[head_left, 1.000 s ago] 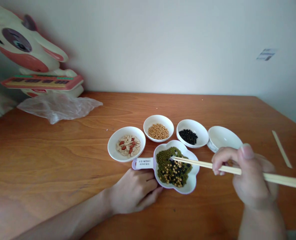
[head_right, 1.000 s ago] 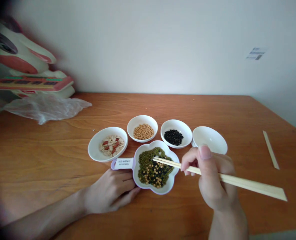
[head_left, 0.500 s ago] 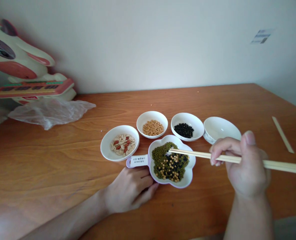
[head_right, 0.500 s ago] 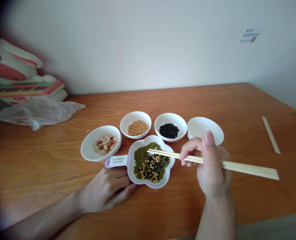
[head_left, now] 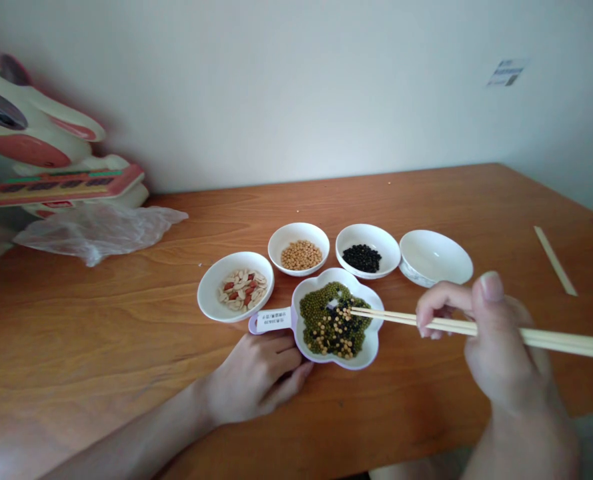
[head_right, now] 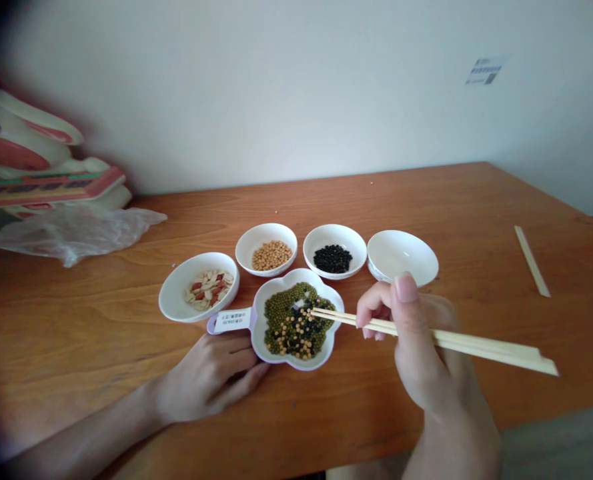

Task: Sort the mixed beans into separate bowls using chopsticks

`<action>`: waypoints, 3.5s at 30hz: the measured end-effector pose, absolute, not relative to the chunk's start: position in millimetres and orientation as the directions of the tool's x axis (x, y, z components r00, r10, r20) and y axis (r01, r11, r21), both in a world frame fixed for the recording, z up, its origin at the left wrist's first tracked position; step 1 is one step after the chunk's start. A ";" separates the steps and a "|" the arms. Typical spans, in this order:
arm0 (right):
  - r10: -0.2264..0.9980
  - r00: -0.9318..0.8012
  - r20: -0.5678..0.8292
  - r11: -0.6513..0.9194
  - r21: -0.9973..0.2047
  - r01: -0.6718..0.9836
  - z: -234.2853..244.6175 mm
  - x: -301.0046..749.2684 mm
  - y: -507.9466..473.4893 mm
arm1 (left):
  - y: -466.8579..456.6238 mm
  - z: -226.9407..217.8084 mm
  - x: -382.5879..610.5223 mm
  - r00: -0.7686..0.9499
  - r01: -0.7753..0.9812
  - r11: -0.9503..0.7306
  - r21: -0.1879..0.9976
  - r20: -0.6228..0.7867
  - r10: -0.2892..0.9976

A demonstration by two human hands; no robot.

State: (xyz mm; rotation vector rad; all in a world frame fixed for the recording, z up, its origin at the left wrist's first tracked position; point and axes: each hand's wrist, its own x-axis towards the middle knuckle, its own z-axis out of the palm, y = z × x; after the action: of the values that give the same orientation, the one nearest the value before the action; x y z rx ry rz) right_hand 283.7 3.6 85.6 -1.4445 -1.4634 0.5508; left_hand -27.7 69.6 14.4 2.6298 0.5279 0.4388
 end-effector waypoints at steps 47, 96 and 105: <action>0.973 0.128 0.194 0.143 -0.933 0.330 57.2 288.5 24.7 | 69.0 10.0 -30.8 0.885 0.282 -0.832 0.478 0.206 0.418; 0.970 0.066 0.232 0.189 -0.901 0.392 60.7 276.9 27.2 | 69.2 11.4 -29.0 0.881 0.293 -0.840 0.457 0.212 0.423; 0.970 0.067 0.233 0.190 -0.902 0.387 61.0 276.5 27.5 | 69.3 11.1 -29.8 0.884 0.293 -0.846 0.447 0.211 0.417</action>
State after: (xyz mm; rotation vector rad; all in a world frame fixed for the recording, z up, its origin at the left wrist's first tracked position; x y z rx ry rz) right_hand 276.5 27.5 61.0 -1.3624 -1.4916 0.7540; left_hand -29.8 69.3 11.1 2.6437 0.5215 0.4233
